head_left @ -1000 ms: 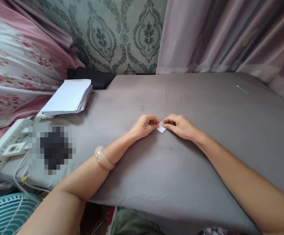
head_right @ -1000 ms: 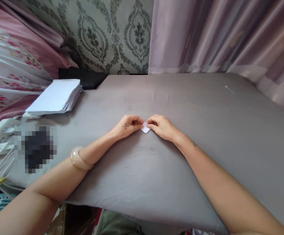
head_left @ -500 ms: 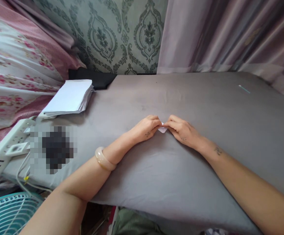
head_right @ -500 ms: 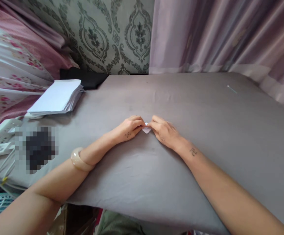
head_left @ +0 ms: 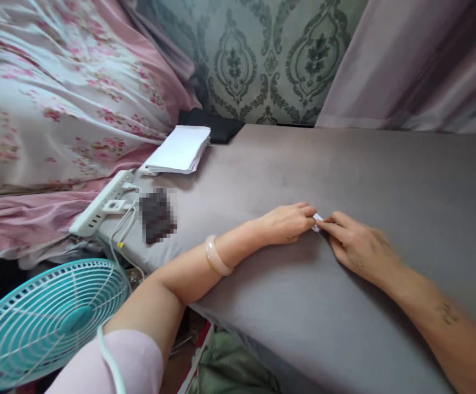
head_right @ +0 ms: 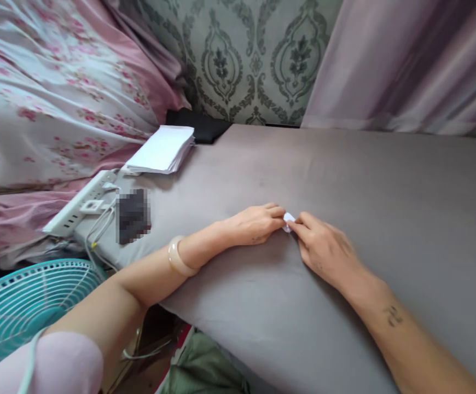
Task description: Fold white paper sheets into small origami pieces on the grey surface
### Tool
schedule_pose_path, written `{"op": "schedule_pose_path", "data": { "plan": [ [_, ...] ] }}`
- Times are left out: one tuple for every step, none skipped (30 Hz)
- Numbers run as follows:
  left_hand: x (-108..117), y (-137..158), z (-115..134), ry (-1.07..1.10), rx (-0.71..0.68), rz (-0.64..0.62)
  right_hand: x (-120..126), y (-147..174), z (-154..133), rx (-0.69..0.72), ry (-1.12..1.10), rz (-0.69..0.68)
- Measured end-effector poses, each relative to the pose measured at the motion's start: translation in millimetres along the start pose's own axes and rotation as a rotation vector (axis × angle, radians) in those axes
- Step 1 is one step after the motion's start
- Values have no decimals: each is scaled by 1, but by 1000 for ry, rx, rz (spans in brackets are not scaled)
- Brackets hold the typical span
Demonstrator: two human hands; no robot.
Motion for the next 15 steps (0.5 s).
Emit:
{"op": "schedule_pose_path", "data": {
  "plan": [
    [1,0,1,-12,8,-10,-1,1,1,-26,-18,-2],
    [2,1,3,-19,17,-19,-3,2,1,-61,-43,-7],
    [4,1,4,-21,28,-28,-4,3,2,-102,-73,-8],
    [5,1,5,-19,42,-38,-5,4,3,-141,-101,-6],
    [7,1,6,-14,57,-47,-6,5,4,-173,-121,-3],
    [9,0,7,-7,72,-57,-7,6,5,-195,-131,1],
    [10,0,8,0,86,-66,-7,7,5,-207,-129,5],
    [12,0,8,7,98,-73,-8,8,6,-215,-117,6],
    [14,0,9,11,107,-78,-8,8,6,-223,-102,7],
    [15,0,9,14,111,-82,-8,9,6,-229,-94,4],
    [16,0,10,17,111,-85,-8,8,6,-234,-96,0],
    [17,0,11,22,110,-83,-8,8,6,-238,-106,-8],
    [17,0,11,29,115,-75,-8,7,5,-236,-119,-22],
    [17,0,12,39,129,-59,-7,6,4,-234,-124,-35],
    [16,0,11,55,158,-36,-7,5,2,-235,-113,-44]
  ]
}}
Point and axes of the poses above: each hand's wrist, its own y-axis away from the middle knuckle, its own x-axis out of the back of the hand, z = x × y, the point moved 2 cm from there along -y, towards the middle knuckle, and after that the axes turned 13 degrees about z, right-handed, at the moved point
